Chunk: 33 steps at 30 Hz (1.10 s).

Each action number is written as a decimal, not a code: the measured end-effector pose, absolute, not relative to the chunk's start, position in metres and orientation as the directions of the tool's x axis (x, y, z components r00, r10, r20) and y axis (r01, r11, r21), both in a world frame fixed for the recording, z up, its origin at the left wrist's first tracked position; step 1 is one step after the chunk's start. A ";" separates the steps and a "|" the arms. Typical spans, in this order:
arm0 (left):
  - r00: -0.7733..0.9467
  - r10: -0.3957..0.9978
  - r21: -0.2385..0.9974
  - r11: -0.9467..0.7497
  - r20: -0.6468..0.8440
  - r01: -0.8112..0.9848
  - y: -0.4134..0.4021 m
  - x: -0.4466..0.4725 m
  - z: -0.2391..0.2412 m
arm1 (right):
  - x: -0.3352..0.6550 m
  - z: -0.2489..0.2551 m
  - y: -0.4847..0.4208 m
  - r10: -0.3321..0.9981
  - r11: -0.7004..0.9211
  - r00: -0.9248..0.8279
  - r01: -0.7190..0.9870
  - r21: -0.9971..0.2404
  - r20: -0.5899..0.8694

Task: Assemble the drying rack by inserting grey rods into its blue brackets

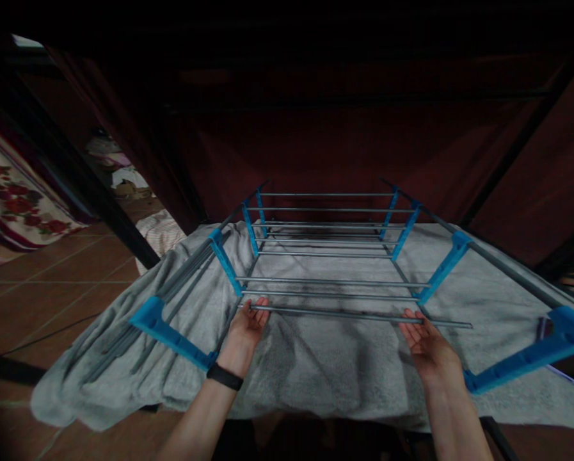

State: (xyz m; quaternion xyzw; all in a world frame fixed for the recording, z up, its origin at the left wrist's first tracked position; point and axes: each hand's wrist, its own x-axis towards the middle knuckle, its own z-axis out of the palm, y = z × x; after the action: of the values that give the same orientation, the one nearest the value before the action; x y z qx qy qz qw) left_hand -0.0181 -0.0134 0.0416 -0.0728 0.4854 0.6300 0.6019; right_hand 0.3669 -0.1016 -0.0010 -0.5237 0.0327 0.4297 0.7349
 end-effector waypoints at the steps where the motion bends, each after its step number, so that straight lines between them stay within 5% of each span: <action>1: -0.278 0.686 0.527 0.180 -0.673 -0.831 -0.013 -0.019 0.042 | 0.368 -0.001 -0.102 0.593 0.085 0.630 -0.668 -0.739 -0.501; 12: -0.301 0.689 0.520 0.130 -0.660 -0.844 -0.009 -0.023 0.047 | 0.376 -0.010 -0.104 0.586 0.119 0.666 -0.633 -0.765 -0.461; 33: -0.007 0.808 0.529 0.380 -0.589 -0.759 -0.043 0.028 0.021 | 0.334 -0.007 -0.095 0.703 0.062 0.555 -0.671 -0.739 -0.445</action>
State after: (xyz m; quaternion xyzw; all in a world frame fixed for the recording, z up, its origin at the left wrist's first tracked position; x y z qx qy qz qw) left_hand 0.0285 -0.0431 0.0215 0.0278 0.4405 0.5563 0.7041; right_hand 0.3336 -0.0952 -0.0069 -0.4970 -0.0161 0.4713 0.7284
